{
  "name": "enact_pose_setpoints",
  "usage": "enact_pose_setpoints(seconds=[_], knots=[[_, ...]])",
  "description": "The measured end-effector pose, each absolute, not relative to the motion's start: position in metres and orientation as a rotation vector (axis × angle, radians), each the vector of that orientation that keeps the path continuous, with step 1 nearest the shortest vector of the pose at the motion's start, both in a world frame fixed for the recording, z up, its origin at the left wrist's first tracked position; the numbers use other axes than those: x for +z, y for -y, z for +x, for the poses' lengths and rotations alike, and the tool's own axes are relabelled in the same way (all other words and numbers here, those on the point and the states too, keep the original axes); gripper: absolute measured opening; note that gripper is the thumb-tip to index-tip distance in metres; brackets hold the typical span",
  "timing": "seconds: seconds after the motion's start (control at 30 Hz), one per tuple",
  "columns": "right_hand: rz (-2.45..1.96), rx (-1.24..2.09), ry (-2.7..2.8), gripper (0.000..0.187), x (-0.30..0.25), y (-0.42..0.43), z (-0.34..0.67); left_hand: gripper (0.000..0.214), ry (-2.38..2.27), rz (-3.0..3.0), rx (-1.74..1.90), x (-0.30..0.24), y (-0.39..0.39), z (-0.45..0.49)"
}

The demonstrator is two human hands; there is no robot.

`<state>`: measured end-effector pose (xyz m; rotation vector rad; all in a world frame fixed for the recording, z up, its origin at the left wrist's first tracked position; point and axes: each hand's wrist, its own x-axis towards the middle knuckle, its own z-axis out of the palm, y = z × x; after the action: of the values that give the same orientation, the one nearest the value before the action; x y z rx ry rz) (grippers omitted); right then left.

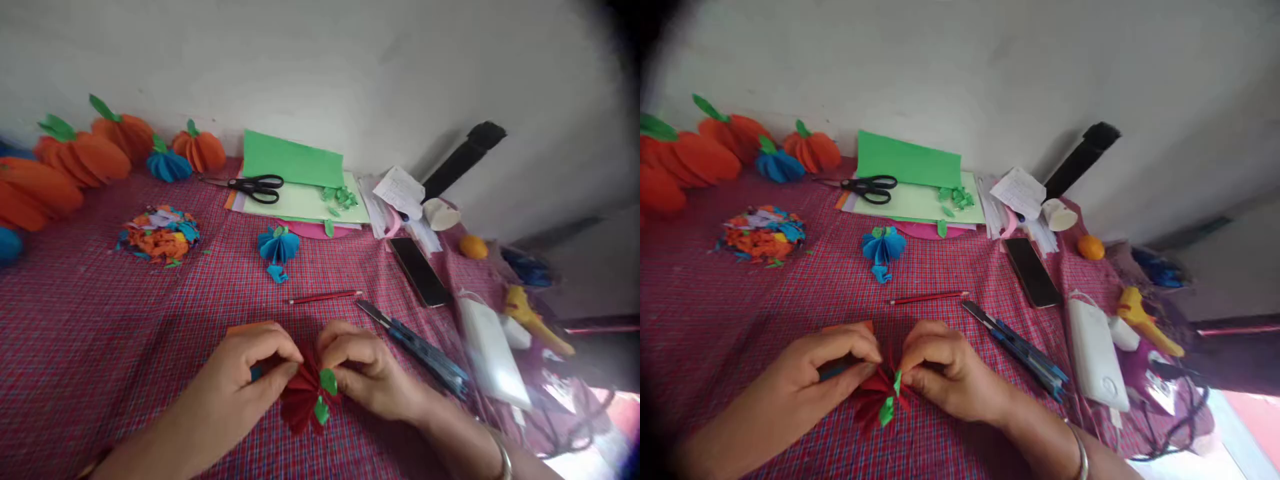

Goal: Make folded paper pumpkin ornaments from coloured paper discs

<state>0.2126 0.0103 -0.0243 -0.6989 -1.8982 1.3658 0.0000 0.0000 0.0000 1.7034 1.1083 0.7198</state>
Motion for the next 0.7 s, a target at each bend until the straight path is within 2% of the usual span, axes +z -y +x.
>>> enact_pose_setpoints(seconds=[0.27,0.5,0.7], knots=[[-0.666,1.462,1.758,0.019,-0.025,-0.010,0.213,0.035,-1.049,1.758,0.811,-0.001,0.011,-0.008],[-0.667,1.471,1.752,0.018,-0.026,-0.010,0.212,0.019,-1.034,1.794,0.892,-0.004,0.006,-0.001],[-0.678,1.461,1.767,0.020,-0.026,-0.007,0.209,0.014,-1.289,2.075,1.166,-0.022,0.015,0.003]])
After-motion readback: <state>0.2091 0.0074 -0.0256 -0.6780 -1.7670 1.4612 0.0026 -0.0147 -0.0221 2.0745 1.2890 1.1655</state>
